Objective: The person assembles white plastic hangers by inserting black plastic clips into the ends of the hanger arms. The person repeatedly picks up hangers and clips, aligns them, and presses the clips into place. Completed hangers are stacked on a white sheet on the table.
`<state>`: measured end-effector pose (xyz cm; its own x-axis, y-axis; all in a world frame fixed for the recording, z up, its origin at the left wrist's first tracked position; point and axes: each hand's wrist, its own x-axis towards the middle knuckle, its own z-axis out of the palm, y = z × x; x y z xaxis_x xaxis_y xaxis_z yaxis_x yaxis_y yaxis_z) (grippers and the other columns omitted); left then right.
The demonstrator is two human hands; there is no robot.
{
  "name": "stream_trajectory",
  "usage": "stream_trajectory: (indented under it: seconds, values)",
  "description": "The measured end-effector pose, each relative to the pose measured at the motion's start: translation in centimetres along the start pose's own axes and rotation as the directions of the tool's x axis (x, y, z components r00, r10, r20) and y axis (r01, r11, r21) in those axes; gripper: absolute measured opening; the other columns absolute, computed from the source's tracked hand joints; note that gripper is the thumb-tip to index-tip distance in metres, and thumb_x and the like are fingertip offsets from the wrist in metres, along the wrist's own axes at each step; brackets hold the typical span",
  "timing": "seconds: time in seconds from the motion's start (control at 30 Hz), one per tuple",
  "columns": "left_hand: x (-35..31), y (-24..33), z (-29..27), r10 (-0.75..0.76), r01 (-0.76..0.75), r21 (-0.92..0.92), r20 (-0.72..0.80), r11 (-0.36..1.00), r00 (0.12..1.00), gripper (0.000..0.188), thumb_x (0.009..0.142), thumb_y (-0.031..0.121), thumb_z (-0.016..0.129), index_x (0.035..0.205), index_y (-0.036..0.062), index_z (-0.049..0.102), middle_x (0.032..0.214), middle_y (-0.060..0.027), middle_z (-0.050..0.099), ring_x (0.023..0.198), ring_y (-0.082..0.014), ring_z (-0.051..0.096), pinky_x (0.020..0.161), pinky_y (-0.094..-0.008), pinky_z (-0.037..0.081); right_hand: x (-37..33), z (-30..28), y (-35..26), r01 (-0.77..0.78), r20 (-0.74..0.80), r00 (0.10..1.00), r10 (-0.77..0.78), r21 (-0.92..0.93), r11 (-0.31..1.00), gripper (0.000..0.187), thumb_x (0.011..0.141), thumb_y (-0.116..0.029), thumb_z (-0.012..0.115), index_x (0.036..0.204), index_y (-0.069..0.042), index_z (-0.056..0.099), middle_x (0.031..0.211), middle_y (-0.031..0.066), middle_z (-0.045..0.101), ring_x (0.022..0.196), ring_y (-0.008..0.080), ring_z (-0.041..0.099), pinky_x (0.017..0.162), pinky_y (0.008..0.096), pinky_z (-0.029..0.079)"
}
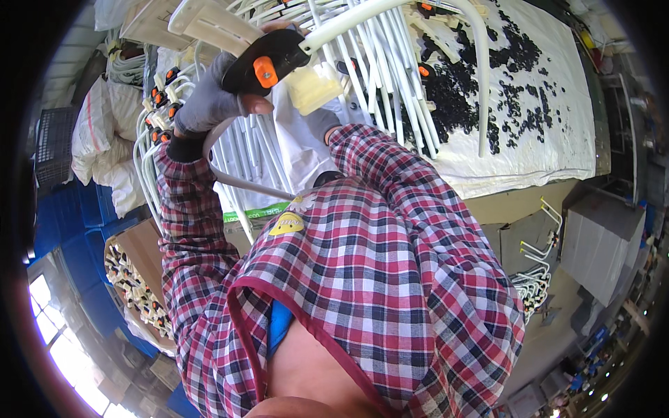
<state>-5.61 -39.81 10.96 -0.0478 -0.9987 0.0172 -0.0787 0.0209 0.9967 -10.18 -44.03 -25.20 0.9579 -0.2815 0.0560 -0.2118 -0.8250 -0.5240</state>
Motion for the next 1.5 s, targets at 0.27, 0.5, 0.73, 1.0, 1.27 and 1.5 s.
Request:
stream_trajectory:
  seconds: [0.27,0.5,0.73,1.0,1.27,1.5]
  values:
    - [4.8,-2.4,-1.7,-0.064,0.066,-0.025,0.060,0.998,0.996,0.075,0.078,0.007,0.077,0.146,0.0081,0.045,0.138,-0.0033,0.054,0.128,-0.0150,0.048,0.110,-0.0306,0.034,-5.9,-6.9,1.7,0.095,0.021,0.993,-0.112,0.402,0.911,0.022,0.079,-0.014,0.060,0.099,-0.006,0.065,0.092,0.0155,0.066,0.085,0.0346,0.064,0.078,0.0426,0.050]
    - [6.7,-2.3,-2.0,-0.092,0.088,0.061,0.072,0.994,0.993,0.077,0.079,0.023,0.078,0.147,0.0069,0.044,0.139,-0.0038,0.054,0.130,-0.0153,0.045,0.111,-0.0306,0.032,-14.1,-27.6,0.4,0.113,-0.240,0.944,0.225,0.879,0.463,0.018,0.086,-0.005,0.066,0.104,-0.001,0.069,0.086,0.0047,0.066,0.070,0.0103,0.066,0.065,0.0251,0.052]
    - [6.7,-2.0,-1.9,-0.158,0.154,0.047,0.118,0.987,0.980,0.072,0.082,0.022,0.078,0.144,0.0039,0.047,0.135,-0.0041,0.057,0.125,-0.0161,0.049,0.108,-0.0305,0.035,-11.8,-34.4,-1.1,0.230,-0.773,0.633,-0.049,0.126,0.965,0.025,0.082,-0.008,0.070,0.107,-0.009,0.071,0.092,0.0079,0.064,0.081,0.0255,0.065,0.070,0.0333,0.052]
    - [6.2,-1.0,-1.3,-0.194,0.191,0.088,0.038,0.978,0.980,0.078,0.081,0.029,0.076,0.146,0.0020,0.042,0.136,-0.0070,0.056,0.126,-0.0191,0.048,0.110,-0.0328,0.033,-10.3,-35.5,-1.0,0.243,-0.745,0.658,-0.110,0.072,0.967,0.023,0.084,-0.009,0.070,0.107,-0.008,0.072,0.093,0.0089,0.065,0.081,0.0260,0.066,0.069,0.0334,0.052]
    - [6.2,-0.3,-1.0,-0.212,0.204,0.080,0.102,0.976,0.972,0.085,0.075,0.026,0.077,0.147,0.0006,0.039,0.138,-0.0080,0.053,0.127,-0.0199,0.048,0.111,-0.0327,0.034,-8.9,-36.0,0.3,0.139,-0.693,0.493,-0.525,-0.533,0.835,0.024,0.074,-0.026,0.079,0.098,-0.024,0.075,0.096,-0.0041,0.068,0.095,0.0184,0.066,0.093,0.0384,0.049]
    - [6.3,-0.5,-0.4,-0.212,0.214,-0.002,0.142,0.977,0.967,0.082,0.075,0.024,0.075,0.145,-0.0012,0.040,0.136,-0.0083,0.053,0.125,-0.0197,0.049,0.110,-0.0331,0.034,-8.5,-35.6,1.4,0.191,-0.713,0.563,-0.417,-0.379,0.905,0.035,0.084,-0.045,0.069,0.106,-0.019,0.074,0.089,-0.0024,0.069,0.092,0.0187,0.066,0.096,0.0396,0.045]
